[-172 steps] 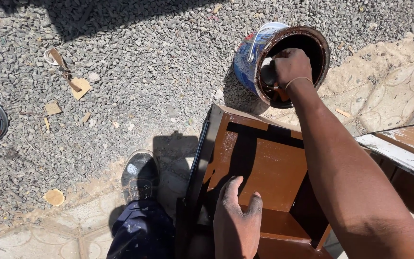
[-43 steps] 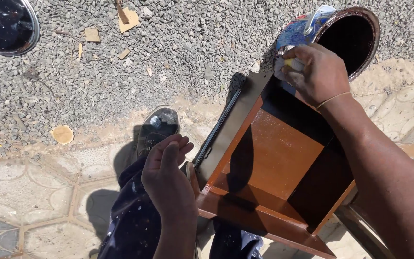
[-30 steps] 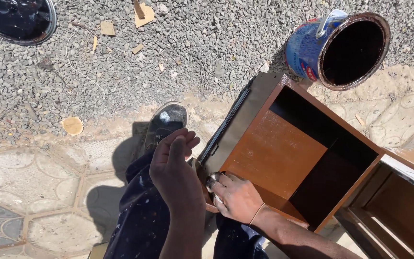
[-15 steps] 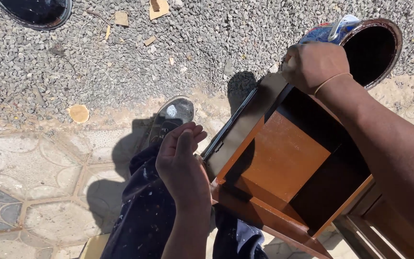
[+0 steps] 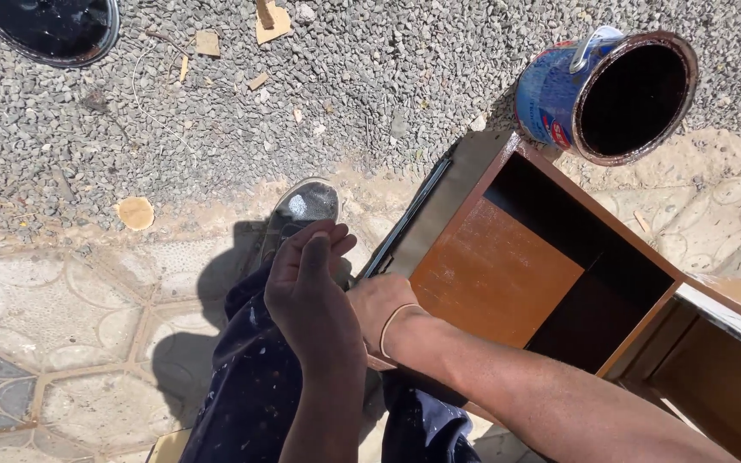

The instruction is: Applying a brown finish or stain to the interior and exterior of a wooden drawer using a sponge.

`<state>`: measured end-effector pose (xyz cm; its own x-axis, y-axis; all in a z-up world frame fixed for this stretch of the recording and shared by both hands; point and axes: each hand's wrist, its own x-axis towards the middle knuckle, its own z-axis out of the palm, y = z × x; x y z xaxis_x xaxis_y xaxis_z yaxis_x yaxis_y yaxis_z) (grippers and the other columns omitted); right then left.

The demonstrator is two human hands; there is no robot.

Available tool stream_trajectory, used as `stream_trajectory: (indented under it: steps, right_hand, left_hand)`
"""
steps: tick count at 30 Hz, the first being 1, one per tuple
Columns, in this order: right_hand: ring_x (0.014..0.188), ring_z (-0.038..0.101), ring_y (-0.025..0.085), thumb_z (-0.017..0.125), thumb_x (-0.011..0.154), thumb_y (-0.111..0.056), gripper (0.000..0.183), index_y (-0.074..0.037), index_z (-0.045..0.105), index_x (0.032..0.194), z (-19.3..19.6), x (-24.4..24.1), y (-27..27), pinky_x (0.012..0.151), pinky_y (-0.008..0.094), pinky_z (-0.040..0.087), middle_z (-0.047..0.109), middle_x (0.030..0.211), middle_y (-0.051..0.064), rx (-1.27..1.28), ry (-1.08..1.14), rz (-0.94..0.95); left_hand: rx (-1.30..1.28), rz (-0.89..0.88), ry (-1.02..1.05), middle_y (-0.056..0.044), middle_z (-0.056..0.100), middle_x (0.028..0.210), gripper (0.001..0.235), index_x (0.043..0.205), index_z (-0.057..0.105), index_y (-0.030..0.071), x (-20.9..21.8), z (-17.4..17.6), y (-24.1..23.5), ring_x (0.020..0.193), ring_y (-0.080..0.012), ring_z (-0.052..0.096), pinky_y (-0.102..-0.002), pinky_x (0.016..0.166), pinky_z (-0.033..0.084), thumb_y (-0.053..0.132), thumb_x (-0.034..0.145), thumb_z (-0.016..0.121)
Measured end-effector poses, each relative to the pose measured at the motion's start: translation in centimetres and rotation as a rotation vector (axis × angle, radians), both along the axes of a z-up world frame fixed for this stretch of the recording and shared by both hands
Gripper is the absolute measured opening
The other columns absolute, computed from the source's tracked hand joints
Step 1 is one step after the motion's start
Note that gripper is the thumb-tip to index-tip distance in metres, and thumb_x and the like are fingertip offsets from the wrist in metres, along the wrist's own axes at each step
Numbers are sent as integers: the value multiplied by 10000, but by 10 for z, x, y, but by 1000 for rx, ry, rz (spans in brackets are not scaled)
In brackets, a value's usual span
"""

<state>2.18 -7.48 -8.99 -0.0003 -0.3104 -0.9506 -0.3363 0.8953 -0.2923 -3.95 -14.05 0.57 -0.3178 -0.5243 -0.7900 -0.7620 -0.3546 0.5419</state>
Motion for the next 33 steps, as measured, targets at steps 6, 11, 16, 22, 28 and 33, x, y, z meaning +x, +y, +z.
stream_trajectory:
  steps: [6, 11, 16, 22, 28, 33]
  right_hand:
    - [700, 695, 303, 636, 797, -176, 127, -150, 754, 757, -20, -80, 143, 503, 417, 565, 695, 740, 71, -67, 720, -6]
    - [971, 716, 459, 659, 1010, -304, 237, -167, 755, 1179, 6, -191, 247, 731, 555, 603, 725, 1064, 180, 35, 887, -209]
    - [931, 706, 382, 710, 1009, -369, 233, -228, 745, 1191, 49, -122, 215, 698, 488, 599, 683, 986, 122, -171, 869, -306]
    - [880, 651, 230, 538, 983, -321, 177, -225, 686, 977, 27, 58, 135, 636, 355, 587, 626, 895, 19, -606, 714, -272]
    - [861, 572, 267, 665, 919, -65, 115, -177, 690, 918, 12, 103, 112, 545, 359, 488, 604, 915, 34, -672, 751, -124]
    - [844, 594, 225, 543, 991, -234, 109, -200, 632, 938, -27, 56, 158, 621, 346, 496, 563, 843, 11, -667, 1054, -183]
  left_hand:
    - [8, -74, -34, -83, 790, 937, 259, 1028, 772, 59, -1, 5, 2, 877, -171, 784, -298, 822, 496, 133, 872, 578]
    - [-22, -75, 26, -114, 791, 918, 244, 1022, 766, 48, 0, 6, 5, 856, -191, 784, -312, 833, 507, 123, 890, 575]
    - [-24, -102, 67, -112, 784, 915, 234, 1017, 762, 42, 4, 7, 7, 847, -178, 770, -296, 813, 486, 128, 894, 581]
    - [-30, -70, 58, -110, 789, 902, 236, 1014, 770, 52, 1, 8, 17, 838, -184, 776, -310, 821, 478, 133, 879, 595]
    - [66, 14, -73, -134, 786, 912, 257, 1002, 775, -11, -12, 17, 23, 860, -224, 775, -298, 852, 598, 57, 892, 554]
    - [2, -195, 3, -104, 786, 961, 256, 1053, 755, 63, 4, 7, 33, 911, -199, 768, -352, 892, 464, 144, 897, 569]
